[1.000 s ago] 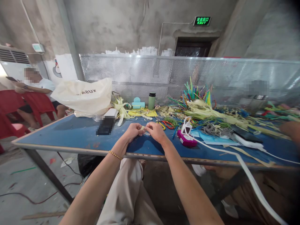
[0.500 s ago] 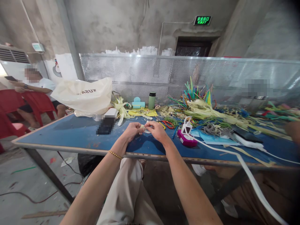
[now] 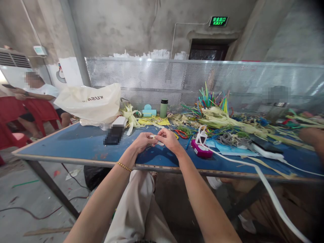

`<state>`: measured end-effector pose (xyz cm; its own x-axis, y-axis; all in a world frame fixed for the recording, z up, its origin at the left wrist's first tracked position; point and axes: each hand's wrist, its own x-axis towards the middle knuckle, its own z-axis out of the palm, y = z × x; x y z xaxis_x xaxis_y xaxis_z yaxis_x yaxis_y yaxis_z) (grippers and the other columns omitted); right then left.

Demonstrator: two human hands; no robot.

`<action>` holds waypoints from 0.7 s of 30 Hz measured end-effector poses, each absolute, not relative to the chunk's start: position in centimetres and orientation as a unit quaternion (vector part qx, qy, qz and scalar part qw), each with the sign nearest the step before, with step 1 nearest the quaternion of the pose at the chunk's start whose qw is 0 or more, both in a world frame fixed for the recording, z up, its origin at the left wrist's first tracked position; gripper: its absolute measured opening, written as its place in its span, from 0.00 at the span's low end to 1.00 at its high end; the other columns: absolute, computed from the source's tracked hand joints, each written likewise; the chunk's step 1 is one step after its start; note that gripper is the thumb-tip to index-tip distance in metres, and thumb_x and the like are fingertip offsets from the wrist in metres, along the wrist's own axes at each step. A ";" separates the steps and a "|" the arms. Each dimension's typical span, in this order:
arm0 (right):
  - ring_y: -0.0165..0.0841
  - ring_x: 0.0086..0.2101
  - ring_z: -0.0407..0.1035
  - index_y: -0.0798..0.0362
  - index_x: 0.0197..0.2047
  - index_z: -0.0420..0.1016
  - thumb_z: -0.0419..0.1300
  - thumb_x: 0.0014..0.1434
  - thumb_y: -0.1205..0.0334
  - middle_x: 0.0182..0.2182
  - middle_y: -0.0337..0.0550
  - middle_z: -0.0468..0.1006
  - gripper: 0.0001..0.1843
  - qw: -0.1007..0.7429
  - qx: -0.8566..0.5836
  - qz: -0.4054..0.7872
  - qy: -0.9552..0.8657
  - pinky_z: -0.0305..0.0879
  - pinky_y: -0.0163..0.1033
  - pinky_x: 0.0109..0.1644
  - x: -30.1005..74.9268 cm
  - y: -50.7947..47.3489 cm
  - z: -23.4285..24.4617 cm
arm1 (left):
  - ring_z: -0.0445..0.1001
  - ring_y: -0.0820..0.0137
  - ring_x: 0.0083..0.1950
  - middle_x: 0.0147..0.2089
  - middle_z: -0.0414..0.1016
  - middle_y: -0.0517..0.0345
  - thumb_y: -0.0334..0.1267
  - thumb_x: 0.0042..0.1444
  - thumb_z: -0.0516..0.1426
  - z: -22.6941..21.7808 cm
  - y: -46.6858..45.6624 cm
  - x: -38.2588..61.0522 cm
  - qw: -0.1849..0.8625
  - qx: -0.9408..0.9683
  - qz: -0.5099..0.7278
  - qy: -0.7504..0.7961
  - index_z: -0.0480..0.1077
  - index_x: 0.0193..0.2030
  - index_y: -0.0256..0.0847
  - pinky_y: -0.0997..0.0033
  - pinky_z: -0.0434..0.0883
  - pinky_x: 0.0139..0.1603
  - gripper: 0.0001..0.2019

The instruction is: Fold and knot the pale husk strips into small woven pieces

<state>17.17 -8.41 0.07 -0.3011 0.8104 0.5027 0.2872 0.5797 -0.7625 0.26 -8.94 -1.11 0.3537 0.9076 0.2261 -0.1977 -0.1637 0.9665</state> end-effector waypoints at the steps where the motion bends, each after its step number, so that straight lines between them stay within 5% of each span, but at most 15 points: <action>1: 0.29 0.23 0.65 0.53 0.32 0.67 0.63 0.52 0.47 0.23 0.37 0.71 0.17 0.467 -0.363 0.280 -0.756 0.60 0.34 0.25 17.2 -8.4 0.1 | 0.67 0.77 0.23 0.24 0.74 0.57 0.37 0.32 0.72 -1.1 -9.0 0.3 0.579 0.587 0.480 0.299 0.74 0.29 0.30 0.73 0.63 0.28 0.17; 6: 0.29 0.21 0.63 0.53 0.35 0.70 0.53 0.61 0.50 0.21 0.36 0.69 0.14 0.459 -0.353 0.242 -0.779 0.59 0.34 0.26 17.2 -8.2 -0.1 | 0.69 0.76 0.23 0.25 0.75 0.58 0.38 0.33 0.72 -1.3 -8.9 0.2 0.571 0.579 0.491 0.313 0.72 0.44 0.29 0.73 0.65 0.28 0.29; 14: 0.28 0.24 0.64 0.55 0.35 0.74 0.57 0.59 0.57 0.25 0.39 0.75 0.10 0.409 -0.354 0.193 -0.818 0.57 0.33 0.28 17.2 -8.1 -0.3 | 0.71 0.73 0.21 0.22 0.73 0.63 0.32 0.35 0.71 -1.3 -9.1 0.3 0.542 0.598 0.478 0.347 0.57 0.64 0.26 0.73 0.66 0.26 0.48; 21: 0.27 0.21 0.60 0.55 0.32 0.77 0.57 0.58 0.56 0.19 0.36 0.72 0.13 0.383 -0.377 0.182 -0.823 0.52 0.32 0.27 16.9 -8.7 0.1 | 0.72 0.71 0.22 0.22 0.75 0.63 0.30 0.36 0.69 -1.9 -8.7 0.5 0.550 0.603 0.481 0.320 0.46 0.70 0.29 0.73 0.66 0.25 0.55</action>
<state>16.92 -8.74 0.14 -0.4219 0.7611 0.4927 0.4820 0.6485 -0.5892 0.51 -8.65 -1.92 0.3330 0.9153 0.2267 -0.1428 -0.1887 0.9716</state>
